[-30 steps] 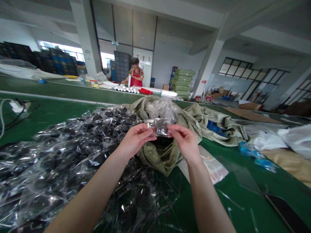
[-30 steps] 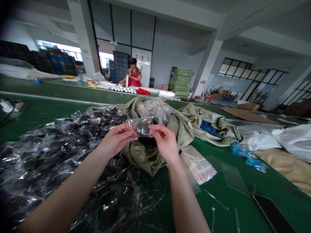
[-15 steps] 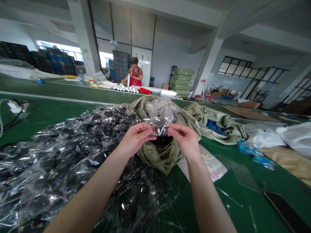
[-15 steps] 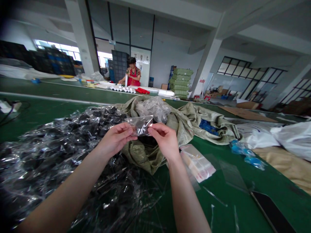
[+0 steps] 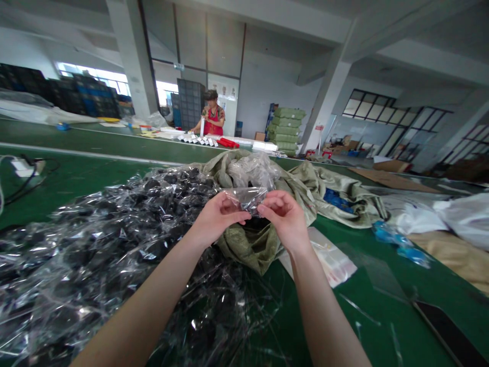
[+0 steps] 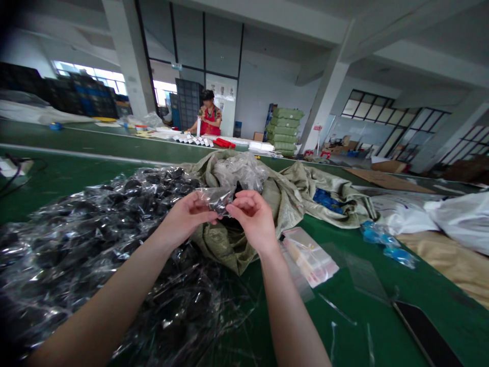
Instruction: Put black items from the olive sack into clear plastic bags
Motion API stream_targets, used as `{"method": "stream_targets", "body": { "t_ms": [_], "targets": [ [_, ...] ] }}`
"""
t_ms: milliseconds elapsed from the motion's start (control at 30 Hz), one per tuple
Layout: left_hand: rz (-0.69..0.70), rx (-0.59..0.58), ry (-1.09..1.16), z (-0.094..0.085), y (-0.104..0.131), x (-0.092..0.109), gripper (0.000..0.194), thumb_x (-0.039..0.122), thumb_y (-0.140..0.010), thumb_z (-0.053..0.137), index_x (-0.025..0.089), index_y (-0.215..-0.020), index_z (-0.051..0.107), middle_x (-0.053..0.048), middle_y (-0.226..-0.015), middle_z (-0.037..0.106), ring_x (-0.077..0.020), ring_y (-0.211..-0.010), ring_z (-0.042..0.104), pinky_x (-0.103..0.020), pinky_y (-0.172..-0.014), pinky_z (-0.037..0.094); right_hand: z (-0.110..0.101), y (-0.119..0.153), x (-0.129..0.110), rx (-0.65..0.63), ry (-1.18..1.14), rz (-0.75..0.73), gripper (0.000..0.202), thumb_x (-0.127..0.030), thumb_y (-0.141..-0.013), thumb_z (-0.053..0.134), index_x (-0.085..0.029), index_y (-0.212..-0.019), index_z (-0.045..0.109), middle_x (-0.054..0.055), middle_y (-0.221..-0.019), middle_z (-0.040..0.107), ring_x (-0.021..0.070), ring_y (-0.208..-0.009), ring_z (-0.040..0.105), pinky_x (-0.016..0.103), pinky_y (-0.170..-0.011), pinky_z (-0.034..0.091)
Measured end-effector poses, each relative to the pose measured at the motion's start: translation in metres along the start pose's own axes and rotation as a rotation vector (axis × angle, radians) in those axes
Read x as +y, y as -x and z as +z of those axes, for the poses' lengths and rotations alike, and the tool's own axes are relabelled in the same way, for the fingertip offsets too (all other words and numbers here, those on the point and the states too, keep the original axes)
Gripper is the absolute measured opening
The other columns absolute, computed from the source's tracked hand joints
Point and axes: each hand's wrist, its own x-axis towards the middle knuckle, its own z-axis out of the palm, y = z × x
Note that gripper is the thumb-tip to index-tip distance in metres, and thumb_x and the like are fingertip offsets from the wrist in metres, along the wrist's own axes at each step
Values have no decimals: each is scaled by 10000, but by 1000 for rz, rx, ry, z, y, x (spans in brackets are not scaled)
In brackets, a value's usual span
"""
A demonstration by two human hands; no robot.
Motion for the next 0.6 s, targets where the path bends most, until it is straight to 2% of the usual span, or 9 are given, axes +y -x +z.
{"method": "stream_targets", "body": {
  "t_ms": [133,267,333,467,533,600],
  "targets": [
    [-2,-23,-29,-2,1,3,381,204,-607,834,155,-888,582,-41,-826,708,-162,-699,667,-267,-591,534,-2,0,0,6,36,-2,325,-333,-647,826,-223,-868,615,-38,-712,658,114,-649,607,267,-665,521],
    [-1,-50,-90,-10,5,16,339,227,-628,822,165,-855,580,-40,-815,707,-181,-719,673,-270,-598,511,-7,0,-4,-37,106,22,263,-342,-674,807,-214,-829,637,-21,-710,668,117,-622,603,270,-628,519],
    [45,28,-148,-18,4,23,340,245,-613,832,170,-814,569,-25,-766,694,-170,-677,654,-261,-588,480,-12,-1,-6,-23,140,33,274,-363,-687,796,-213,-857,643,-12,-725,673,125,-621,607,280,-616,522],
    [159,293,-345,-48,-15,27,366,316,-620,820,191,-808,531,20,-708,630,-135,-615,579,-249,-585,411,-26,-3,-12,38,230,4,276,-403,-728,762,-203,-881,650,14,-787,686,144,-676,631,288,-629,519],
    [176,412,-579,-67,-33,26,362,322,-621,811,187,-789,520,16,-733,612,-135,-646,554,-265,-644,409,-35,-4,-15,46,302,-32,263,-410,-754,739,-203,-894,656,21,-800,685,152,-697,634,295,-647,509],
    [153,480,-913,-86,-54,27,340,343,-660,784,189,-798,515,7,-738,588,-150,-671,534,-283,-671,396,-43,-3,-19,48,390,-65,247,-408,-780,714,-204,-908,657,26,-805,683,162,-705,633,307,-661,498]
  ]
}}
